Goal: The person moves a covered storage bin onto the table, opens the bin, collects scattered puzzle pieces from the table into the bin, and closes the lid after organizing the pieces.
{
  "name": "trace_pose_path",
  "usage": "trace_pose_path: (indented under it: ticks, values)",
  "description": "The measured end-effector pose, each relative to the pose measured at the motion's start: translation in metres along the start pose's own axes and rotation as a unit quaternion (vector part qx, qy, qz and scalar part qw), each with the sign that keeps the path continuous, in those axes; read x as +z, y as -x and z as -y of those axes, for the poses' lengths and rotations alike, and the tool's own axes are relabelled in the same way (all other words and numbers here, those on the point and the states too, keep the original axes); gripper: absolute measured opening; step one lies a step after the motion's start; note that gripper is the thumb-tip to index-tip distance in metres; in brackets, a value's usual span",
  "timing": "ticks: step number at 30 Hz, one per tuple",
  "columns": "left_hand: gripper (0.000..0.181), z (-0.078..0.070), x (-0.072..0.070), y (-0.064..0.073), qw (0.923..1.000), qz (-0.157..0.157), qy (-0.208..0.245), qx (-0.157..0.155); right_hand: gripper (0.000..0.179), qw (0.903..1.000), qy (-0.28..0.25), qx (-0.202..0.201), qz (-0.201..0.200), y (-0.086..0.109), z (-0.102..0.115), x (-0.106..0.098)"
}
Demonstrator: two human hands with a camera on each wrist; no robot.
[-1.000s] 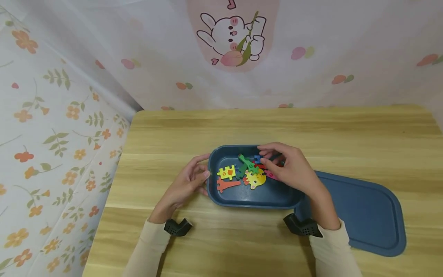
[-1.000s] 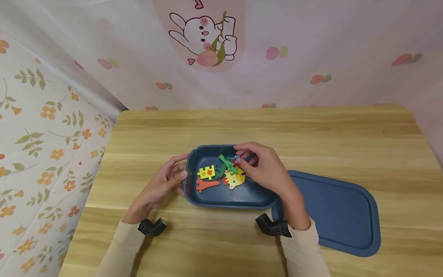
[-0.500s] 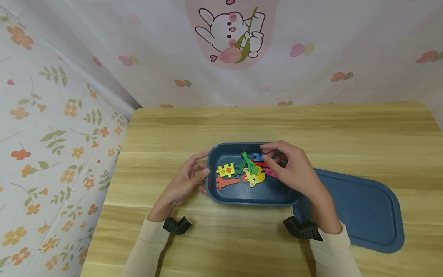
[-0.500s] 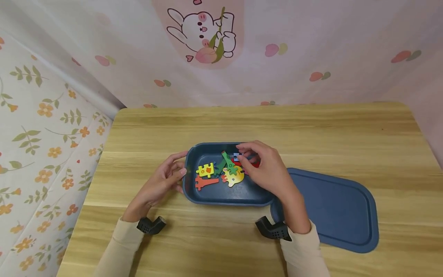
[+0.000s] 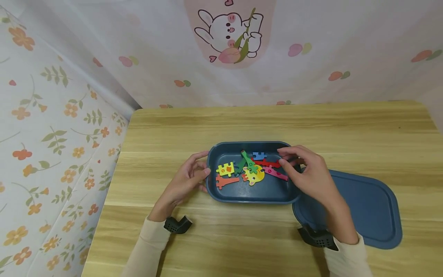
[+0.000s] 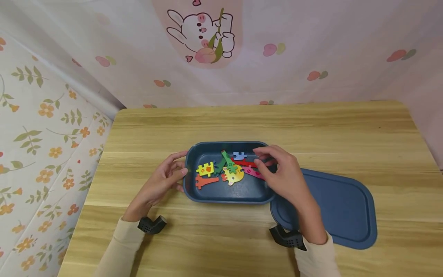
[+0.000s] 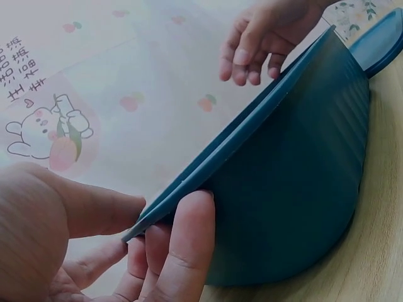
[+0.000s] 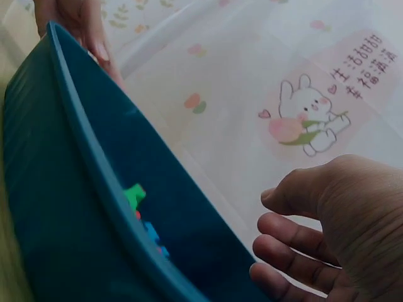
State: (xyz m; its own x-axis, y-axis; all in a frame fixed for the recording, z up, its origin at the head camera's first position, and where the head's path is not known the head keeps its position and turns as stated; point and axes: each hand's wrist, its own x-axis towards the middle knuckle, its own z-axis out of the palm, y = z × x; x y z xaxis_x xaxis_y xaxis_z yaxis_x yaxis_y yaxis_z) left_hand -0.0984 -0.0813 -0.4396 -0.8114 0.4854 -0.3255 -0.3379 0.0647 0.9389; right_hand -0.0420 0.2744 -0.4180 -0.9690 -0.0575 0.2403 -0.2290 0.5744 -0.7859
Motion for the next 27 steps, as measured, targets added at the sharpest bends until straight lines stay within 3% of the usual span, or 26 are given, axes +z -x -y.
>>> trace_pose_path:
  ticks: [9,17,27]
  values:
    - [0.065,-0.001,-0.002,0.005,0.9999,-0.002,-0.011,0.0,0.041,0.9995,0.003,-0.003,-0.03,0.016,0.0,-0.008]
    - [0.069,0.003,0.0,0.005,0.9998,0.017,-0.002,0.009,0.048,0.997,0.063,0.02,-0.039,0.029,-0.002,-0.011]
    - [0.067,0.002,-0.001,0.005,0.9999,0.005,-0.01,0.007,0.049,0.995,0.006,0.075,-0.066,0.042,-0.011,-0.009]
